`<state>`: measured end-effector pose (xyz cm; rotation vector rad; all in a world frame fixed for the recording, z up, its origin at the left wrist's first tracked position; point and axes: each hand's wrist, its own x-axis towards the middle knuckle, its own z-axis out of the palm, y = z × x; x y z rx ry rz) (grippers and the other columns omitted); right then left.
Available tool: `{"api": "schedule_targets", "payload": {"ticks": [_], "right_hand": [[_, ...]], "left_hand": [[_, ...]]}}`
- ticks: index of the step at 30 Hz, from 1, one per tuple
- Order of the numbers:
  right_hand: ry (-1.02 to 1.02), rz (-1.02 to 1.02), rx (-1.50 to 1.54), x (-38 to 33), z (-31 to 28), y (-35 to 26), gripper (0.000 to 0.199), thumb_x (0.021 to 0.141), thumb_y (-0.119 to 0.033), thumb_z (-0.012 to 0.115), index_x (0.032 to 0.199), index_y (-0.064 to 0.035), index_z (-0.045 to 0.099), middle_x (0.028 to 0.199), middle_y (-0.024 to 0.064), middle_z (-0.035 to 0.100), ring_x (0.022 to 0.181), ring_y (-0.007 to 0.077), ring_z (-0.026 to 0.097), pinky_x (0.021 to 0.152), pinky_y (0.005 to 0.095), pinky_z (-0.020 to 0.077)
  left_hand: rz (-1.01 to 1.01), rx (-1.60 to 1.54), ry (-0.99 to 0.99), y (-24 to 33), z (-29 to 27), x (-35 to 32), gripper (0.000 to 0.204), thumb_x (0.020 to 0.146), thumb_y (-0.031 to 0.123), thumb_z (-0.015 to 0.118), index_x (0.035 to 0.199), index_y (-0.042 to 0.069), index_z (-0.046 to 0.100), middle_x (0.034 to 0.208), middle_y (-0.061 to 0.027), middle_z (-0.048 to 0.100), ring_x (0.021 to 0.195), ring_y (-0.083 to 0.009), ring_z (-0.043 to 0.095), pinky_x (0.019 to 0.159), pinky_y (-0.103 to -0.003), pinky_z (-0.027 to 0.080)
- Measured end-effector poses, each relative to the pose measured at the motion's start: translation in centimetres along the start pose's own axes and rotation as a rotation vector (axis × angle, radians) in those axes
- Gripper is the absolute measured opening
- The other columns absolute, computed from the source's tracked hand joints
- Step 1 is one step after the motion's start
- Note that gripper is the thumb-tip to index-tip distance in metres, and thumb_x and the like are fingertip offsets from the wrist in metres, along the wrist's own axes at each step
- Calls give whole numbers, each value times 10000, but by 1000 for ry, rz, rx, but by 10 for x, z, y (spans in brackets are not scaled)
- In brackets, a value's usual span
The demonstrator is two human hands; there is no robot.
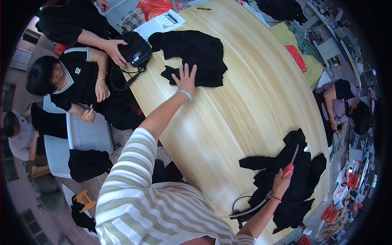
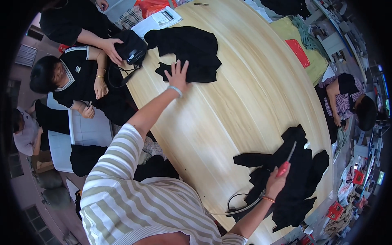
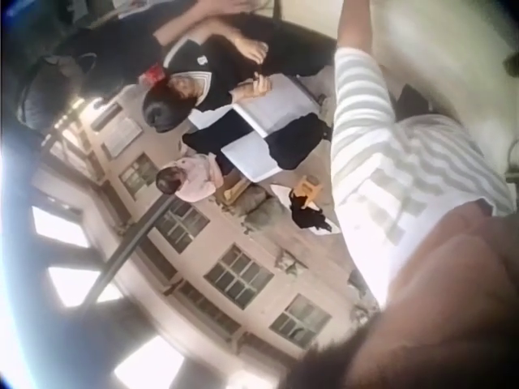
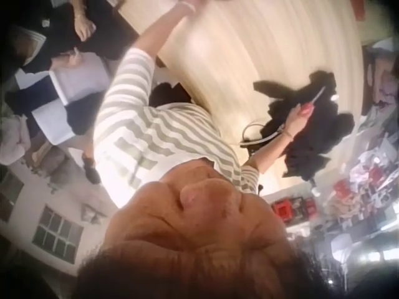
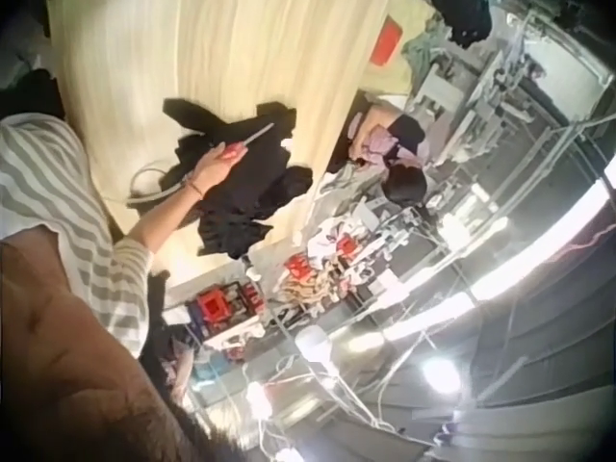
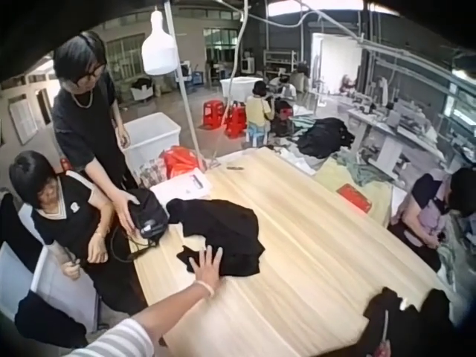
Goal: Trim loose threads from black fabric garment pieces using scissors.
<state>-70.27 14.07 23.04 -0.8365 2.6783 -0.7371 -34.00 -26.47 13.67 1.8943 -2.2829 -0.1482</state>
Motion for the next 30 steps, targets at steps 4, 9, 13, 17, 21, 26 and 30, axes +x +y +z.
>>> {"api": "schedule_targets", "payload": {"ticks": [4,9,13,17,21,26,30], "right_hand": [[-26,-286,-117,-10,41,-45,559,907,-209,616,1423,-121,419,922,247,674,825,407,668,713,462,513],[-327,-144,-152,-15,68,-76,556,894,-210,616,1414,-137,434,924,251,673,849,427,658,721,488,522],[-394,-287,-210,-28,84,-110,529,901,-337,610,1365,-122,472,886,268,668,855,447,649,724,519,516],[-538,-161,-179,-45,87,-129,662,791,-365,757,1340,-116,483,895,195,683,884,407,659,780,477,521],[-428,-324,-217,-70,103,-82,830,681,-288,852,1370,-112,425,1119,192,620,995,385,627,830,458,519],[-445,-361,-323,-97,113,-62,894,655,-231,858,1396,-95,376,1134,182,601,1016,375,618,827,446,529],[-431,-371,-352,-93,130,-31,765,734,-118,767,1398,-113,386,1101,177,621,1024,371,615,834,455,521]], "left_hand": [[72,-31,-275,-20,21,16,507,777,262,722,1247,170,555,1190,-101,620,1164,-278,557,920,-568,409],[309,-364,-433,67,51,-97,335,786,238,696,1039,59,571,1044,-155,645,981,-341,639,785,-498,499],[560,-1086,-842,106,58,-214,681,741,267,749,1347,57,519,1189,-207,599,1133,-349,574,978,-420,463],[743,-909,-677,103,3,-256,471,777,156,728,1231,116,611,1214,-122,583,1128,-310,549,969,-422,448],[649,-452,-372,36,-23,-226,701,689,282,803,1320,160,523,1361,-148,466,1304,-355,403,1046,-518,326],[826,-200,-529,-27,-23,-237,1001,601,427,844,1452,181,379,1509,-198,279,1415,-392,233,1106,-664,168],[1005,-190,-255,-44,14,-258,524,746,259,769,1228,151,592,1323,-107,509,1313,-298,415,1113,-596,235]]}}
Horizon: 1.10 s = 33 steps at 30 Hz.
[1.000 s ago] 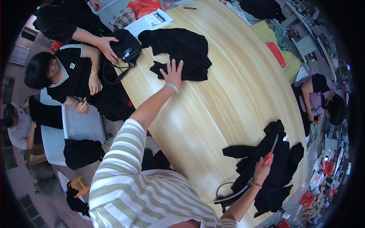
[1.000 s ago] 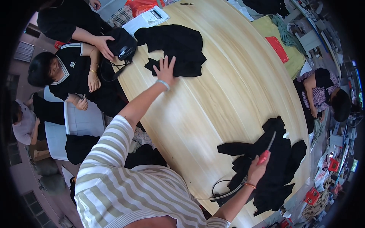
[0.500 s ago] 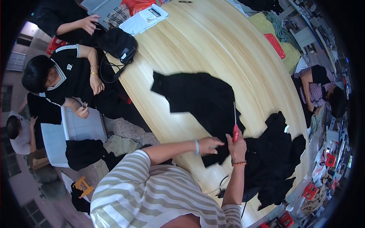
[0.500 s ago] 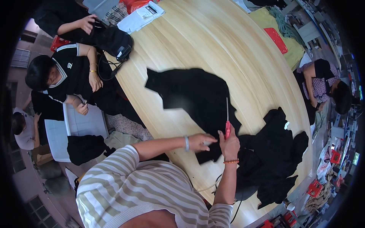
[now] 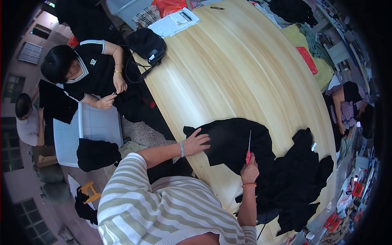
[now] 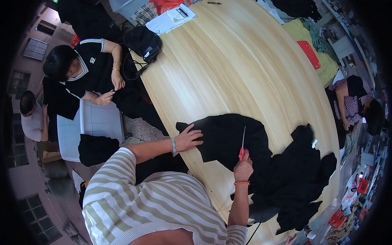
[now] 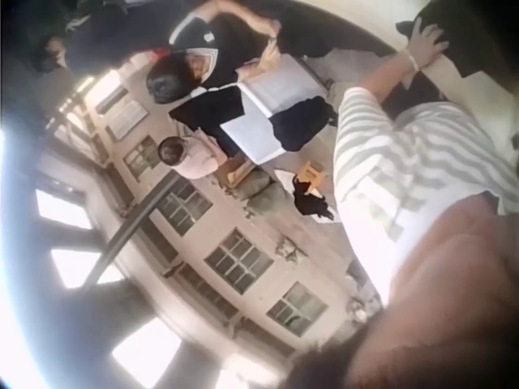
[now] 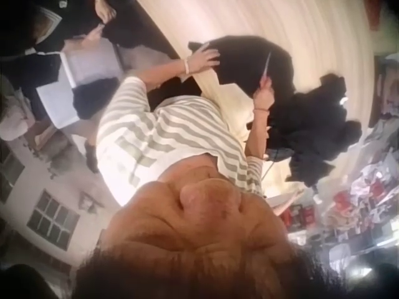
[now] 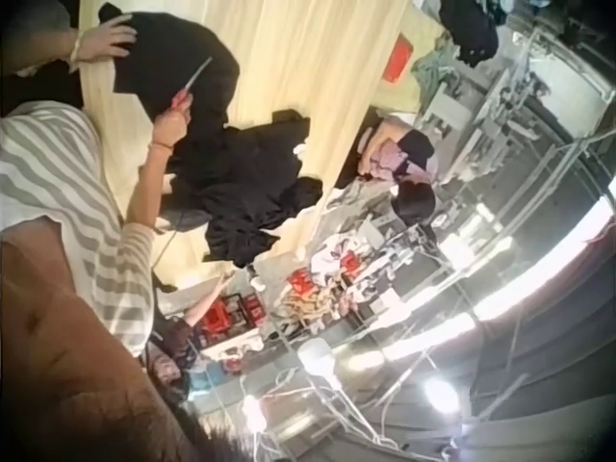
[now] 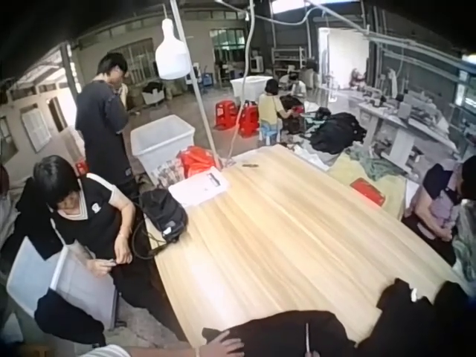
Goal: Trim loose threads from black fabric garment pieces using scissors.
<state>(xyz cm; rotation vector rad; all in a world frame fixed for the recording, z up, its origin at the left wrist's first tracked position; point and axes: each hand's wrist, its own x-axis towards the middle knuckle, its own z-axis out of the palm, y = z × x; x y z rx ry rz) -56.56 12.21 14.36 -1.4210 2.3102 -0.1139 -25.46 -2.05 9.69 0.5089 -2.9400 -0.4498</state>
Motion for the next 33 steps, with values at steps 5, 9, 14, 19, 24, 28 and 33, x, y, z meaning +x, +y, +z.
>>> {"api": "schedule_targets", "payload": {"ticks": [5,9,14,19,24,28,33], "right_hand": [[-177,22,67,-5,-67,-1,708,736,-49,735,1366,-172,435,1032,194,669,935,405,647,802,477,520],[54,-36,183,13,-139,27,663,765,-13,676,1382,-154,481,1064,221,659,1008,415,632,824,439,517],[582,-106,32,97,-211,-22,510,873,-160,648,1358,-172,489,1105,185,647,960,409,633,797,465,508],[491,-76,-24,96,-190,-31,457,862,-285,682,1281,-169,545,1042,171,634,903,397,641,739,472,516],[136,-66,203,50,-115,-31,535,818,-207,720,1315,-172,526,1134,153,625,994,371,630,834,447,521],[30,-104,180,39,-58,-5,500,834,-155,667,1307,-158,505,1096,170,610,948,400,634,798,477,526],[217,136,219,48,-46,61,423,878,-123,599,1292,-136,518,1194,179,584,1020,409,614,843,489,514]], "left_hand": [[-116,-373,135,10,-22,17,184,834,157,662,1012,111,662,985,-44,602,1034,-231,568,998,-431,392],[-381,-945,215,16,-83,48,181,941,161,561,1012,27,659,878,-114,658,764,-230,646,735,-316,522],[-649,-737,668,-66,-139,109,226,979,191,543,1022,22,686,830,-53,644,723,-93,567,668,-246,469],[-627,-506,696,-76,-113,121,166,874,137,676,1001,32,675,884,-98,650,735,-185,614,652,-291,497],[-393,-358,385,-24,-43,102,382,777,216,775,1102,68,639,1092,-126,599,992,-322,566,839,-386,480],[-324,-184,252,-6,-23,101,315,741,149,748,1036,80,660,1130,-131,560,1016,-320,534,817,-412,458],[-135,-193,105,3,3,63,186,718,30,688,898,73,674,939,-81,584,883,-274,543,728,-387,444]]}}
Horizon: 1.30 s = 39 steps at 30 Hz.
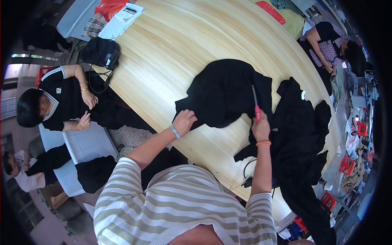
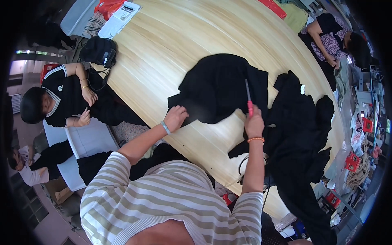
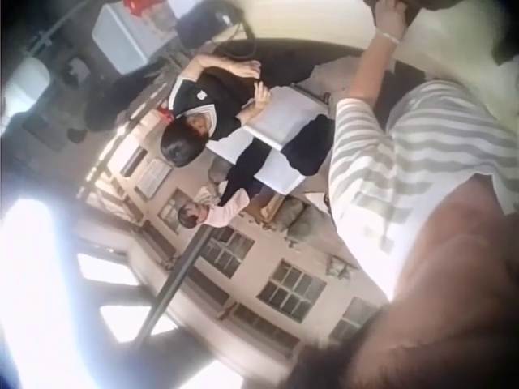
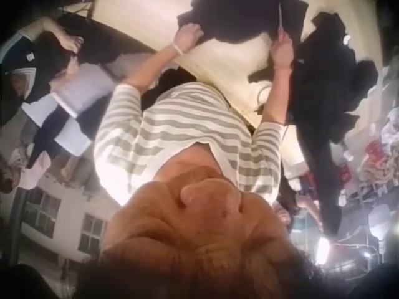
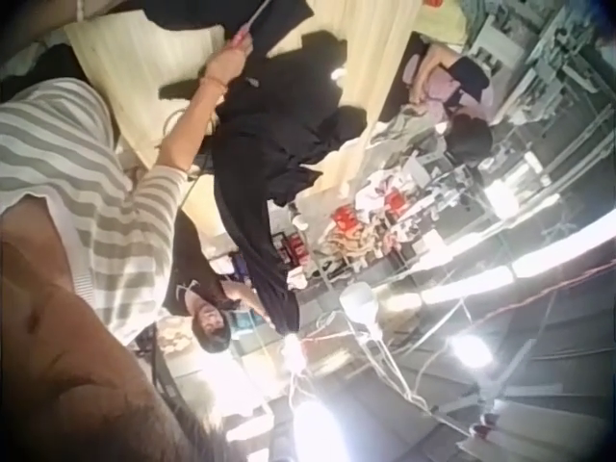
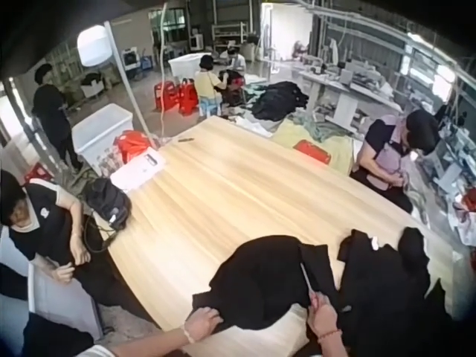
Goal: Trim loose threads from black fabric garment pieces using scissors.
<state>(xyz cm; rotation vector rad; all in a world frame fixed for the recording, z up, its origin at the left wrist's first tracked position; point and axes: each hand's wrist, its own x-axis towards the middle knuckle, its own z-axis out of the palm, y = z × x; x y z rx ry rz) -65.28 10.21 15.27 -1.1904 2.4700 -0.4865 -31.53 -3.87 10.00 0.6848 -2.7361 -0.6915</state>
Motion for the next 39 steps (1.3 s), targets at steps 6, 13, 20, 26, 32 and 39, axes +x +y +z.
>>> {"api": "schedule_targets", "payload": {"ticks": [6,13,20,26,32,39], "right_hand": [[-22,-69,-18,-11,-39,-14,451,887,-80,569,1329,-145,506,1268,142,551,1072,380,601,884,442,514],[-146,-197,83,-34,-51,-65,438,882,-43,564,1312,-116,521,1166,148,588,1019,389,608,856,434,514],[-148,-204,58,-60,-63,-56,439,880,-52,560,1308,-143,523,1156,139,595,987,385,618,829,442,523],[-202,-207,18,-79,-70,-49,432,870,-44,570,1288,-145,523,1125,139,618,991,383,619,828,442,523],[-262,-223,53,-94,-83,-54,423,871,-96,584,1287,-133,518,1053,219,644,961,405,626,840,462,511],[-557,-265,-116,-116,-92,-66,396,848,-158,615,1230,-83,550,819,222,673,828,390,665,770,477,512]], "left_hand": [[-265,-226,399,22,-22,28,243,783,95,726,996,45,619,946,-92,601,951,-319,575,838,-411,473],[-787,-772,-9,-2,7,79,473,693,122,846,1095,42,610,769,-19,590,745,-125,568,719,-257,469],[-1157,-1978,-66,75,-5,64,564,854,254,751,1301,120,435,982,-130,644,661,-181,610,593,-293,520],[-1184,-1851,199,64,41,68,372,848,275,760,1135,137,566,772,36,566,587,-76,482,539,-221,385],[-1037,-1773,465,87,26,95,341,801,132,794,1089,49,631,877,9,649,773,-80,585,729,-222,472],[-947,-1370,369,74,76,77,165,821,68,757,947,-10,684,835,-5,656,734,-73,570,715,-219,481]]}}
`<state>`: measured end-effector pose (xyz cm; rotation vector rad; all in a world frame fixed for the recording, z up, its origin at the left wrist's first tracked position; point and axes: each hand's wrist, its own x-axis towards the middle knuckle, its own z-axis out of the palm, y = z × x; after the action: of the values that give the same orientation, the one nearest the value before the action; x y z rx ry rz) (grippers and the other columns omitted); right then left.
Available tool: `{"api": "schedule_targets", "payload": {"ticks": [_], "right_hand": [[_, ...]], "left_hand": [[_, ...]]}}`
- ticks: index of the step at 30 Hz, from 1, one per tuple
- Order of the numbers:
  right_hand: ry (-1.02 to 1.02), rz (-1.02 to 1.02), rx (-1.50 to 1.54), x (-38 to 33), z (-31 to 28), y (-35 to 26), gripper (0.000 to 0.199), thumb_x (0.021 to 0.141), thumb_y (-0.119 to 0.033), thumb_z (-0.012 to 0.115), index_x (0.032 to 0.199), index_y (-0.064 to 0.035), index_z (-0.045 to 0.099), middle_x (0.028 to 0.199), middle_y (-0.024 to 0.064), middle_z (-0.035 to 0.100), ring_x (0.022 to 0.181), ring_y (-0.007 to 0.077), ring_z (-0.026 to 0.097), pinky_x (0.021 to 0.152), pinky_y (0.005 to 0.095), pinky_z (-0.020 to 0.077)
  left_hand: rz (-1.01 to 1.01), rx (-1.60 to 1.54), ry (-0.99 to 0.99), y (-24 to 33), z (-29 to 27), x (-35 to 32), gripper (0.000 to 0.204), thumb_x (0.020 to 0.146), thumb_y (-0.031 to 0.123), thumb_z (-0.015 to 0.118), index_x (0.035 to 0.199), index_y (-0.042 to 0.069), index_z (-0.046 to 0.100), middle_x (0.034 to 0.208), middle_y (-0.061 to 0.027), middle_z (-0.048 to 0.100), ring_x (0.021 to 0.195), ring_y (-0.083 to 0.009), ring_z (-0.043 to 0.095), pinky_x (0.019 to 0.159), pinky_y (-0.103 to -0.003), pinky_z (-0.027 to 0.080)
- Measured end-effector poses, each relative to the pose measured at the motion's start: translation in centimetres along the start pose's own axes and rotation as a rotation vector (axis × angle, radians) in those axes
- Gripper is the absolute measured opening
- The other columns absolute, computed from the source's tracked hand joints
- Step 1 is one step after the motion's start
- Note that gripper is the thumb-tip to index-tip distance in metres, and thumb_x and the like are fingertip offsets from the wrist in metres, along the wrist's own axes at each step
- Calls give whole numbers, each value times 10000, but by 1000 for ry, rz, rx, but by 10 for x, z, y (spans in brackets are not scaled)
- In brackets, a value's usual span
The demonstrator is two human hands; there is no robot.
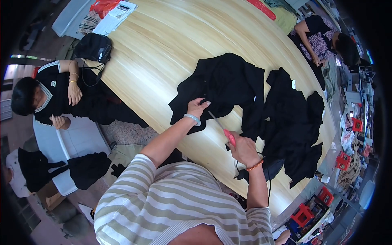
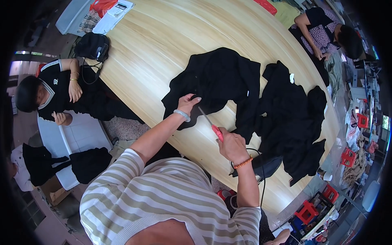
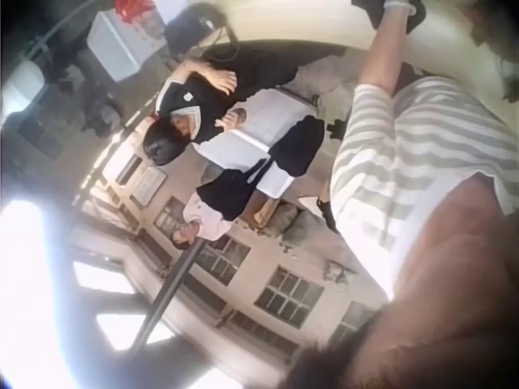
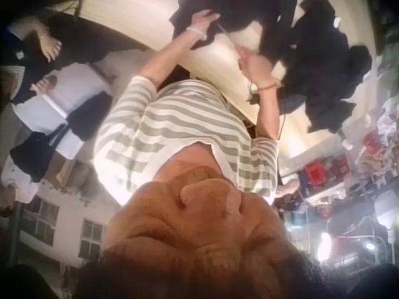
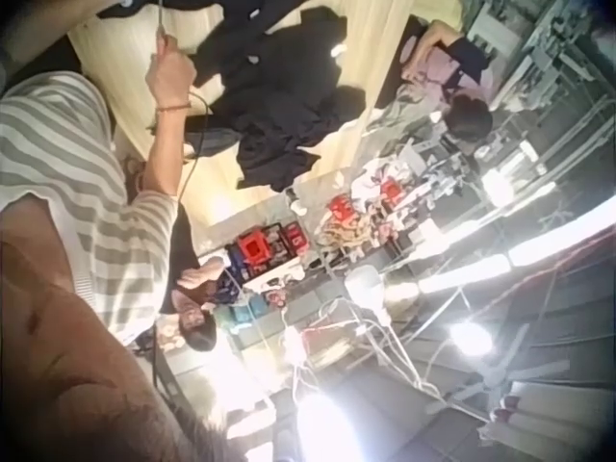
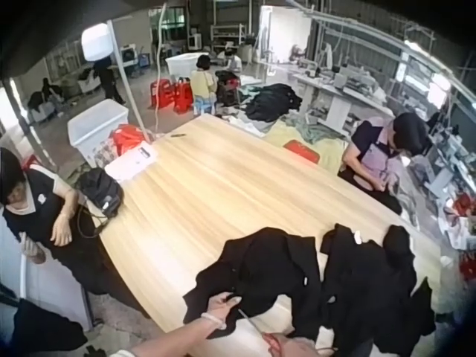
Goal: Trim loose threads from black fabric garment pieces using scissors.
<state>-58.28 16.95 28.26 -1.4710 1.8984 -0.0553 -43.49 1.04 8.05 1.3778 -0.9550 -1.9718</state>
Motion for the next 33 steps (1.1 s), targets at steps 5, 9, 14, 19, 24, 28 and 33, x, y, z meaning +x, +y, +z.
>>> {"api": "schedule_targets", "payload": {"ticks": [5,9,14,19,24,28,33], "right_hand": [[3,-8,-37,7,-6,-2,393,851,-172,626,1226,-82,551,809,216,673,818,394,664,767,473,514],[13,-35,15,6,-4,3,392,866,-176,619,1238,-83,541,837,224,671,837,383,663,752,459,521],[168,-72,125,9,14,9,420,855,-152,625,1260,-90,533,843,231,656,806,406,646,737,470,517],[152,-18,152,16,14,-2,428,875,-187,617,1277,-84,513,837,230,662,814,418,645,755,472,517],[56,29,110,35,11,-15,429,887,-243,615,1276,-84,525,874,239,669,859,419,649,780,474,515],[79,60,91,45,15,-10,429,887,-263,620,1264,-76,541,883,239,674,865,419,652,792,475,514],[33,83,86,62,5,-17,409,882,-264,622,1222,-50,546,919,234,681,907,398,657,834,484,496]], "left_hand": [[-2,-50,114,-15,-11,0,132,836,55,740,947,22,677,836,5,657,720,-68,581,669,-226,489],[70,297,-5,-4,-40,-21,247,805,143,778,965,-13,672,799,-14,644,702,-81,558,667,-246,485],[417,698,101,19,-59,-28,425,761,208,806,1107,17,649,994,-106,650,686,-130,612,642,-283,517],[-55,19,187,51,-23,15,360,821,106,762,1124,18,589,806,-46,639,530,-127,611,471,-237,509],[-80,29,128,25,-29,40,144,851,39,712,856,45,569,685,-32,598,529,-141,650,441,-246,530],[-42,40,88,25,-27,34,166,883,63,689,783,70,556,700,-21,605,542,-134,658,463,-221,528],[-4,19,63,22,-30,34,159,894,59,672,785,64,557,736,-31,623,584,-156,684,498,-231,559]]}}
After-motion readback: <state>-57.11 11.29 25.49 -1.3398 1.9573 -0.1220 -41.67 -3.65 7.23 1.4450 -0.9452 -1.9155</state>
